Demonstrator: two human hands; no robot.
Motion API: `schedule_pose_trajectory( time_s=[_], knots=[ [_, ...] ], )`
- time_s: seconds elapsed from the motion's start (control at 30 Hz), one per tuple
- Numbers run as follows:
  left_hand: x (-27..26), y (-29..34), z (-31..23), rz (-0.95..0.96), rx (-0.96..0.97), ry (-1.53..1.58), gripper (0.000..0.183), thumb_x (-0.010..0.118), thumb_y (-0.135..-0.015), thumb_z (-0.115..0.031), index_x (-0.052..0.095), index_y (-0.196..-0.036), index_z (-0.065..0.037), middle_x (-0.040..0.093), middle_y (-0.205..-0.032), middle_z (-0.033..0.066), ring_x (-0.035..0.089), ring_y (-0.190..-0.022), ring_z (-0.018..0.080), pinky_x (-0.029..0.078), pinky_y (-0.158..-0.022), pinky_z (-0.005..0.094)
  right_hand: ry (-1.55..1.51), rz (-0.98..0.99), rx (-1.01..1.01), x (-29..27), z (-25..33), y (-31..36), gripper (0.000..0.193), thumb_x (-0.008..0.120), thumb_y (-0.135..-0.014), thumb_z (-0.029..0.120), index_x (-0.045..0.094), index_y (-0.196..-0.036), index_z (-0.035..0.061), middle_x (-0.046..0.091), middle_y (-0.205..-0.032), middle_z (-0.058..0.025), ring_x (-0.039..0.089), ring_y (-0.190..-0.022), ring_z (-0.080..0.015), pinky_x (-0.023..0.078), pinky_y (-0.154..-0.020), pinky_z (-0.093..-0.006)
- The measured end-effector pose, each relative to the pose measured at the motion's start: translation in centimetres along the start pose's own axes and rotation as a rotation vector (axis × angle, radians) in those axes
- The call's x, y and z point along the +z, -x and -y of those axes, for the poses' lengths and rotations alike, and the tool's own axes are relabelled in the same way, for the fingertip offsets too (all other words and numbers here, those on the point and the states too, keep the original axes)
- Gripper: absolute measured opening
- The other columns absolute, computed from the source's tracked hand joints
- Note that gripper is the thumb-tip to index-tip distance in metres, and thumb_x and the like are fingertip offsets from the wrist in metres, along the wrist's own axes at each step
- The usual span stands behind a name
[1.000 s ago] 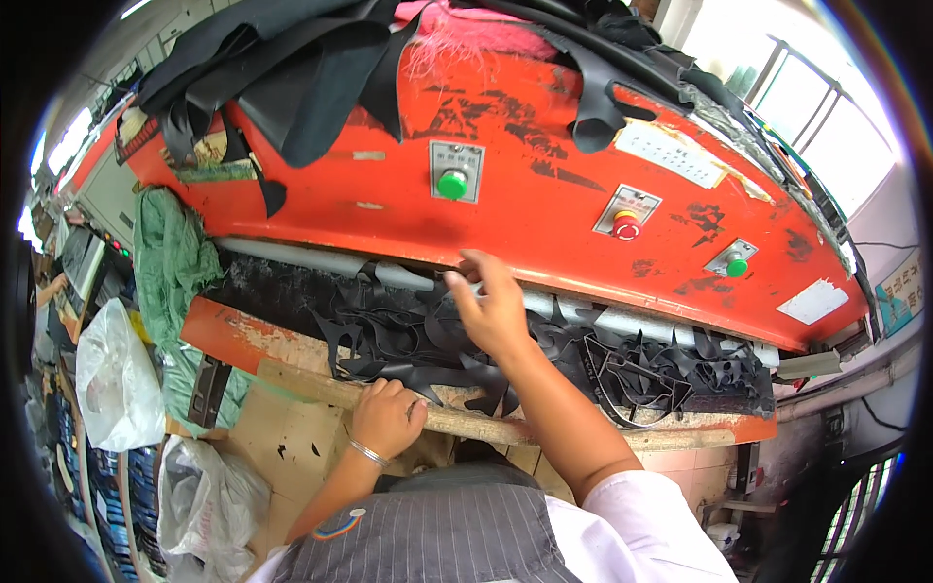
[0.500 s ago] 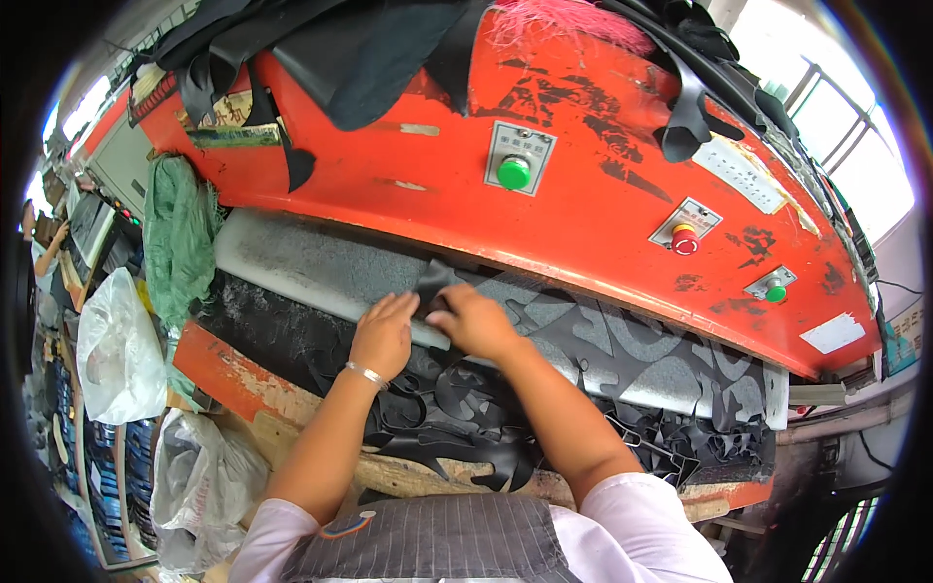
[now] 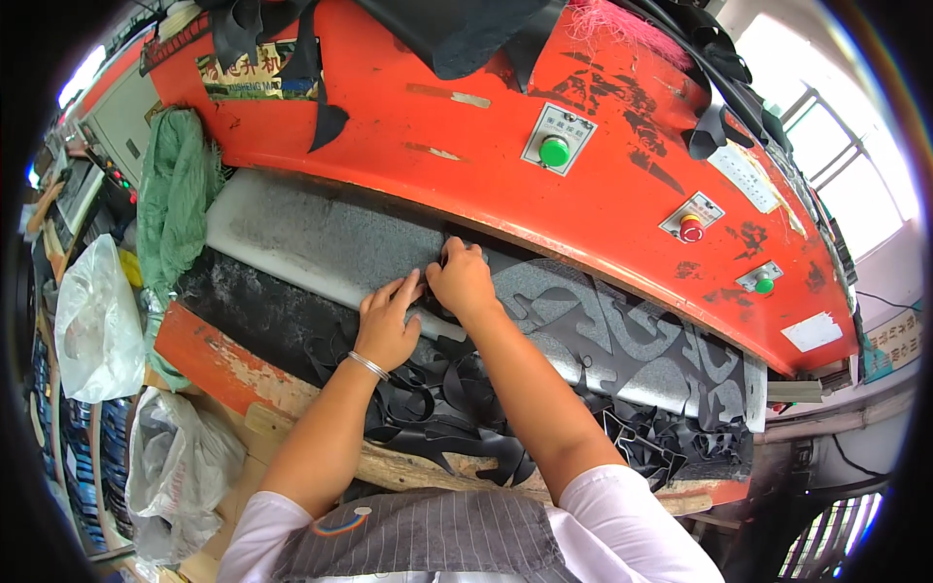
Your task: Using a hydraulic press and metal dies to cut shoe components from leather sheets.
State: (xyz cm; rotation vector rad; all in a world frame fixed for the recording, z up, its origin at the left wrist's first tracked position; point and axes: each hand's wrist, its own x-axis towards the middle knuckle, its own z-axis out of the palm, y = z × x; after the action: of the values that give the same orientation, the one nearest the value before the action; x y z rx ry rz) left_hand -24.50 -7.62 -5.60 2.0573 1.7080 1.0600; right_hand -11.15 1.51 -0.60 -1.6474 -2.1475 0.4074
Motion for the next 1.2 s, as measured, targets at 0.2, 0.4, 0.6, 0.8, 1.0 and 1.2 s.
schedule_pose_trajectory(
  time_s=[0.2,0.4,0.6,0.8,1.0,1.2],
  knots=[
    [-0.8,-0.1,-0.2,0.081,0.012,-0.083,0.066,0.056,-0.082,-0.013,0.034,-0.144,-0.006,0.062,-0.126,0.0068,0.041,-0.129,0.0263,0.024,-0.107,0.0446,-0.113,-0.068,0.071,0.4,0.5,0.8,0.034,0.063,-0.08,0.028,0.057,-0.101,0.0016,0.056,-0.101,-0.0292,0.061,-0.09,-0.0456,0.051,-0.08,-0.0476],
    [-0.5,0.0,-0.1,0.003,0.006,0.017,0.065,0.055,-0.082,-0.01,0.035,-0.143,-0.006,0.061,-0.125,0.0105,0.044,-0.128,0.0288,0.026,-0.106,0.0451,-0.463,-0.15,0.061,-3.4,-3.4,2.4,0.066,0.068,-0.083,0.042,0.049,-0.129,-0.0022,0.055,-0.121,-0.0285,0.058,-0.105,-0.0393,0.048,-0.087,-0.041],
    [-2.5,-3.7,-4.0,-0.212,0.029,0.251,0.031,0.06,-0.084,-0.01,0.061,-0.114,-0.002,0.068,-0.102,0.0141,0.063,-0.096,0.0323,0.047,-0.087,0.0391,-0.304,-1.166,0.017,-19.4,-14.7,8.6,0.034,0.053,-0.097,0.021,0.052,-0.122,-0.0032,0.051,-0.121,-0.014,0.048,-0.114,-0.0237,0.036,-0.101,-0.0358],
    [-2.6,-11.2,-16.8,-0.265,0.576,0.365,0.011,0.06,-0.086,-0.01,0.063,-0.081,0.0,0.06,-0.077,0.0118,0.055,-0.075,0.0316,0.045,-0.068,0.0401,-0.034,-1.502,0.455,-31.0,-28.2,9.9,0.069,0.033,-0.101,0.047,0.023,-0.145,-0.0055,0.014,-0.15,-0.0323,0.01,-0.141,-0.0441,0.014,-0.114,-0.0494],
    [-5.1,-9.5,-17.5,-0.015,0.501,0.237,0.015,0.057,-0.087,-0.014,0.059,-0.078,-0.002,0.054,-0.074,0.0151,0.052,-0.073,0.0365,0.043,-0.066,0.0432,-0.099,-1.305,0.387,-30.6,-27.0,11.8,0.074,0.038,-0.099,0.048,0.017,-0.147,-0.0049,0.013,-0.151,-0.0305,0.009,-0.142,-0.0424,0.013,-0.115,-0.0482],
    [-9.6,4.2,-11.2,0.508,0.075,-0.047,0.029,0.056,-0.089,-0.029,0.063,-0.074,-0.004,0.057,-0.076,0.0176,0.059,-0.074,0.0381,0.047,-0.066,0.0485,-0.493,-1.205,0.122,-25.5,-17.9,14.9,0.045,0.061,-0.092,0.018,0.045,-0.129,-0.002,0.047,-0.12,-0.0151,0.049,-0.112,-0.0244,0.04,-0.097,-0.0366]
  ],
)
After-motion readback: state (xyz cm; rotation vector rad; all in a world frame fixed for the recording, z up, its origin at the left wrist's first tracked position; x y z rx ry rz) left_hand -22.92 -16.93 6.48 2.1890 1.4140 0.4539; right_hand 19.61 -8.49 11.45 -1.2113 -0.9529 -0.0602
